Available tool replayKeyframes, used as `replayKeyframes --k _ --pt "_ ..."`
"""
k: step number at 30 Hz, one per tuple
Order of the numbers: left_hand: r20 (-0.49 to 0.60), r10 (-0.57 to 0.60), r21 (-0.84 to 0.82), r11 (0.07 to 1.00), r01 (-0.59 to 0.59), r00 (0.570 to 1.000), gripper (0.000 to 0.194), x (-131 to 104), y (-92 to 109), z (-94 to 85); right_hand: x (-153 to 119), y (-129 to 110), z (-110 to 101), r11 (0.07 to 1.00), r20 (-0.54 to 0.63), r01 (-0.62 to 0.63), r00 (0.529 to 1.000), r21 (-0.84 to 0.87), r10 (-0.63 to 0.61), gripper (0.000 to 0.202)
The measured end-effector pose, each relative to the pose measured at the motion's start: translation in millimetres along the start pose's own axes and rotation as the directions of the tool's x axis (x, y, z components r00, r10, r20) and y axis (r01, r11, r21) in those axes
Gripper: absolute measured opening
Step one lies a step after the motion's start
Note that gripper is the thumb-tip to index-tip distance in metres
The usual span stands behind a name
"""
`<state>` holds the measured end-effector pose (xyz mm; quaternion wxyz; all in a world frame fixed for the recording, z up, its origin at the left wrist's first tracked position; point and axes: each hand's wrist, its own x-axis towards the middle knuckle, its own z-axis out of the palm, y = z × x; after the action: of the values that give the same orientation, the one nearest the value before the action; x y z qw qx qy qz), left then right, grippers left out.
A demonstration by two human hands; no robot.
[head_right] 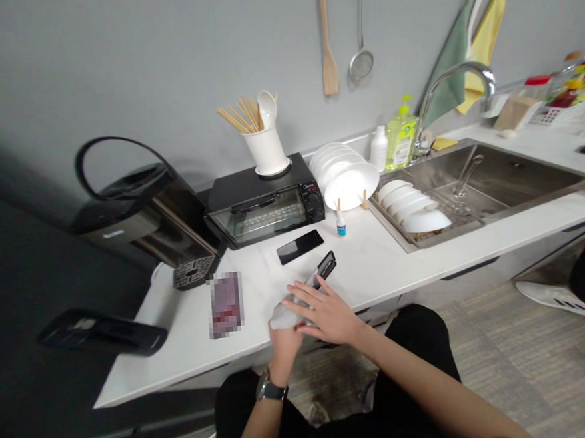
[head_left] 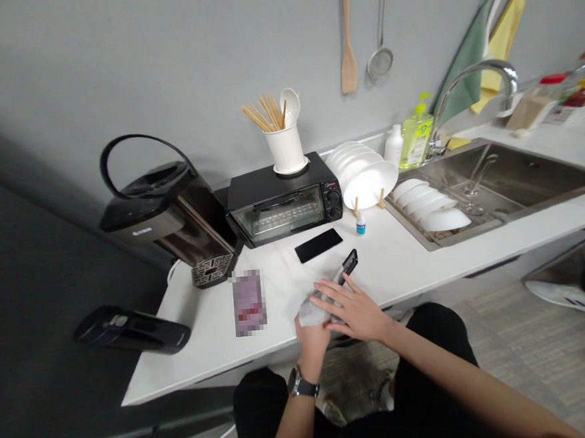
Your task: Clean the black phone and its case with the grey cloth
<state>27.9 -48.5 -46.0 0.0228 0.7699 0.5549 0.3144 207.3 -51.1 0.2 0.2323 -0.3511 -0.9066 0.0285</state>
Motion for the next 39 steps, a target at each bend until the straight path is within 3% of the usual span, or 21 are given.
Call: replayKeyframes --k 8,12,17,20,23,29,32,35,39 --pt "-0.015 -0.002 -0.067 0.998 0.001 1.000 0.025 9.6 16.1 -16.1 -13.9 51.2 -12.3 0.969 -0.130 -0.211 0.972 -0.125 0.195 0.074" --pt "-0.028 -0.002 -0.078 0.997 -0.001 1.000 0.027 9.2 15.7 -15.7 -11.1 56.6 -28.8 0.977 -0.166 -0.210 0.966 -0.047 0.200 0.064" --pt "-0.018 0.016 -0.122 0.992 -0.018 1.000 0.027 9.6 16.6 -17.2 14.1 64.3 -52.2 0.963 -0.298 -0.266 0.916 0.050 0.269 0.048" --pt "-0.021 0.026 -0.123 0.992 -0.028 0.999 0.027 10.2 17.6 -18.5 34.7 72.9 -50.5 0.950 -0.186 -0.313 0.934 -0.010 0.306 0.043" --pt "-0.029 0.016 -0.116 0.993 -0.020 0.999 0.026 8.5 15.2 -16.0 51.3 66.6 -36.3 0.946 -0.089 -0.313 0.948 -0.084 0.306 0.041" --pt "-0.047 -0.043 -0.082 0.996 0.039 0.998 0.016 -2.4 -2.3 4.2 65.6 4.4 -11.9 0.997 -0.029 -0.065 0.998 -0.032 0.064 0.034" --pt "-0.048 -0.043 -0.097 0.995 0.038 0.998 0.015 -6.0 -7.6 11.8 66.6 -9.4 -10.1 0.999 -0.012 -0.035 0.999 -0.025 0.034 0.033" --pt "-0.051 -0.048 -0.103 0.994 0.043 0.998 0.015 -4.7 -4.8 9.6 65.5 3.8 -13.6 0.996 0.008 -0.065 0.998 -0.057 0.065 0.035" --pt "-0.034 -0.046 -0.069 0.997 0.043 0.998 0.019 3.2 7.0 -4.8 61.0 43.7 -25.1 0.974 0.007 -0.193 0.981 -0.117 0.195 0.036"
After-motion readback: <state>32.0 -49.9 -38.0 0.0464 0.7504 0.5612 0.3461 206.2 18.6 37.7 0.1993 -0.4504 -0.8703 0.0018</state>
